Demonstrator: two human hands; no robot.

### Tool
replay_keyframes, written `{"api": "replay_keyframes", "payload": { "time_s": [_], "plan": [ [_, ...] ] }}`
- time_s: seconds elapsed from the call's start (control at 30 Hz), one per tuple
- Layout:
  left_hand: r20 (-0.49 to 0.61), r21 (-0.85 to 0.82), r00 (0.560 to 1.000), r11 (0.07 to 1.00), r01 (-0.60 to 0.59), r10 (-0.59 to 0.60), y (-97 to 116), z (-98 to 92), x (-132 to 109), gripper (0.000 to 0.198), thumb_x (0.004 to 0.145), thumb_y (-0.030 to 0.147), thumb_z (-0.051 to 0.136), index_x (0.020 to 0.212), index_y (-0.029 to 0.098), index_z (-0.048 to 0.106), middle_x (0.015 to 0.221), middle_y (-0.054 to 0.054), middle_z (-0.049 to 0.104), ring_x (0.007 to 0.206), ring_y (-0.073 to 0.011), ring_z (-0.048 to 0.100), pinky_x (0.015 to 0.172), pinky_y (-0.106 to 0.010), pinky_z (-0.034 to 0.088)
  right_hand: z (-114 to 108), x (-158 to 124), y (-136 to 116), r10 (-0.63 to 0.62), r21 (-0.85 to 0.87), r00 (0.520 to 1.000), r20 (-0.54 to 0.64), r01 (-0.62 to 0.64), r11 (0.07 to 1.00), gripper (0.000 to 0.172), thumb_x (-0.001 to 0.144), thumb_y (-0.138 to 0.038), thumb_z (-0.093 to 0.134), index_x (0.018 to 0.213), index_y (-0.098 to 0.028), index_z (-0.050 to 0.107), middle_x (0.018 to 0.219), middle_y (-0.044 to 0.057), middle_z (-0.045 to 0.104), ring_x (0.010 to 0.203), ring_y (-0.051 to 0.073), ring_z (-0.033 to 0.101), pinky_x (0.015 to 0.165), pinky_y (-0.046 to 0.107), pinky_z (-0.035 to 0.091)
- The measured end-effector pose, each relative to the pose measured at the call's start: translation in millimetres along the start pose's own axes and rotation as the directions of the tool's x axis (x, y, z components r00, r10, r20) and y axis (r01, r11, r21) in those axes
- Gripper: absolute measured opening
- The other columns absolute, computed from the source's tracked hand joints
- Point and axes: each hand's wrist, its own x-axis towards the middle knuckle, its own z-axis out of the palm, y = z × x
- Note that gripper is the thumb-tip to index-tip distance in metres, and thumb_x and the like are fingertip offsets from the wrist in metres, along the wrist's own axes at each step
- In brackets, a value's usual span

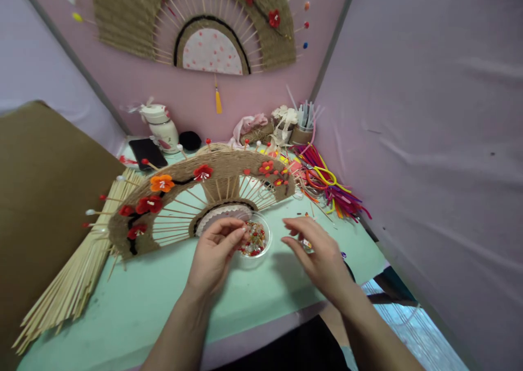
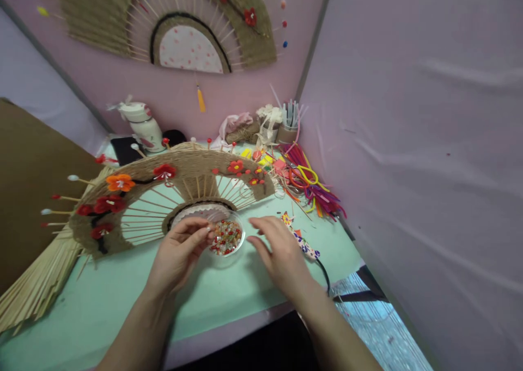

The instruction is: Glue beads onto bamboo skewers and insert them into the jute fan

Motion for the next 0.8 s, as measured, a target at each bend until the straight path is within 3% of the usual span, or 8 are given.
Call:
{"api": "replay_keyframes", "payload": {
  "time_s": [0.07, 0.17, 0.3, 0.47, 0.57, 0.63, 0.7, 0.8],
  "plan": [
    [-0.034, -0.026, 0.999, 1.0, 0.016, -0.017, 1.8, -0.9, 0.9, 0.033, 0.052, 0.031, 0.093, 0.073, 0.015, 0.073, 0.075, -0.003, 0.072, 0.066, -0.01, 0.066, 0.066, -0.018, 0.054, -22.7, -19.2, 25.1, 0.194, -0.192, 0.977, 0.084, -0.175, 0.966, 0.023, 0.095, -0.028, 0.057, 0.117, -0.022, 0.06, 0.109, 0.011, 0.066, 0.097, 0.026, 0.064, 0.084, 0.041, 0.051],
    [-0.05, -0.03, 0.997, 0.998, 0.063, -0.064, 2.4, -0.9, 2.3, 0.034, 0.048, 0.029, 0.094, 0.071, 0.014, 0.074, 0.075, -0.004, 0.073, 0.066, -0.0102, 0.067, 0.066, -0.018, 0.055, -44.3, -45.8, 59.8, 0.421, -0.406, 0.894, 0.154, -0.331, 0.852, 0.031, 0.086, -0.029, 0.065, 0.115, -0.02, 0.062, 0.111, 0.013, 0.065, 0.103, 0.033, 0.061, 0.088, 0.046, 0.049],
    [-0.029, -0.03, 0.998, 0.998, 0.048, -0.048, 2.0, 3.4, 3.0, 0.033, 0.047, 0.025, 0.094, 0.071, 0.015, 0.073, 0.077, -0.003, 0.073, 0.068, -0.0102, 0.067, 0.065, -0.016, 0.055, -39.6, -57.2, 79.2, 0.529, -0.413, 0.82, 0.218, -0.414, 0.812, 0.055, 0.079, -0.029, 0.069, 0.131, -0.018, 0.054, 0.115, 0.014, 0.062, 0.106, 0.033, 0.06, 0.092, 0.045, 0.047],
    [-0.024, -0.08, 1.0, 0.997, -0.007, 0.005, 3.6, 13.8, 4.1, 0.03, 0.055, 0.026, 0.092, 0.077, 0.017, 0.074, 0.075, -0.002, 0.073, 0.064, -0.0084, 0.066, 0.066, -0.016, 0.056, -28.5, -49.0, 81.3, 0.577, -0.386, 0.784, 0.227, -0.472, 0.793, 0.043, 0.081, -0.024, 0.06, 0.124, -0.015, 0.059, 0.105, 0.014, 0.063, 0.103, 0.033, 0.059, 0.092, 0.046, 0.046],
    [-0.044, -0.109, 0.999, 0.994, 0.017, -0.022, 3.6, 25.0, 7.2, 0.031, 0.051, 0.025, 0.093, 0.073, 0.015, 0.073, 0.075, -0.002, 0.074, 0.064, -0.0088, 0.067, 0.063, -0.015, 0.056, -37.7, -48.9, 78.8, 0.549, -0.272, 0.811, 0.2, -0.493, 0.827, 0.041, 0.087, -0.032, 0.053, 0.124, -0.017, 0.059, 0.11, 0.014, 0.063, 0.105, 0.031, 0.059, 0.093, 0.045, 0.045],
    [-0.04, -0.138, 0.996, 0.988, 0.073, -0.079, 2.7, 33.6, 10.9, 0.033, 0.047, 0.024, 0.095, 0.07, 0.013, 0.073, 0.075, -0.004, 0.074, 0.064, -0.0087, 0.067, 0.062, -0.014, 0.056, -47.6, -50.5, 73.9, 0.548, -0.092, 0.823, 0.149, -0.54, 0.836, 0.043, 0.09, -0.041, 0.051, 0.126, -0.02, 0.057, 0.111, 0.013, 0.063, 0.102, 0.029, 0.06, 0.089, 0.042, 0.047],
    [-0.02, -0.176, 0.99, 0.975, 0.134, -0.14, 1.3, 41.0, 15.7, 0.036, 0.044, 0.023, 0.096, 0.071, 0.012, 0.074, 0.076, -0.004, 0.074, 0.065, -0.0085, 0.067, 0.063, -0.014, 0.056, -56.2, -52.4, 66.5, 0.585, 0.118, 0.799, 0.136, -0.6, 0.791, 0.038, 0.092, -0.048, 0.049, 0.117, -0.022, 0.061, 0.095, 0.008, 0.064, 0.086, 0.024, 0.061, 0.076, 0.035, 0.05],
    [-0.009, -0.231, 0.982, 0.955, 0.184, -0.191, -1.2, 46.4, 22.2, 0.039, 0.043, 0.022, 0.096, 0.074, 0.011, 0.075, 0.078, -0.005, 0.074, 0.069, -0.0084, 0.068, 0.065, -0.013, 0.057, -58.2, -54.2, 53.2, 0.629, 0.373, 0.746, 0.22, -0.66, 0.652, 0.037, 0.092, -0.055, 0.05, 0.084, -0.021, 0.064, 0.066, 0.001, 0.052, 0.06, 0.017, 0.049, 0.056, 0.029, 0.043]
  ]
}}
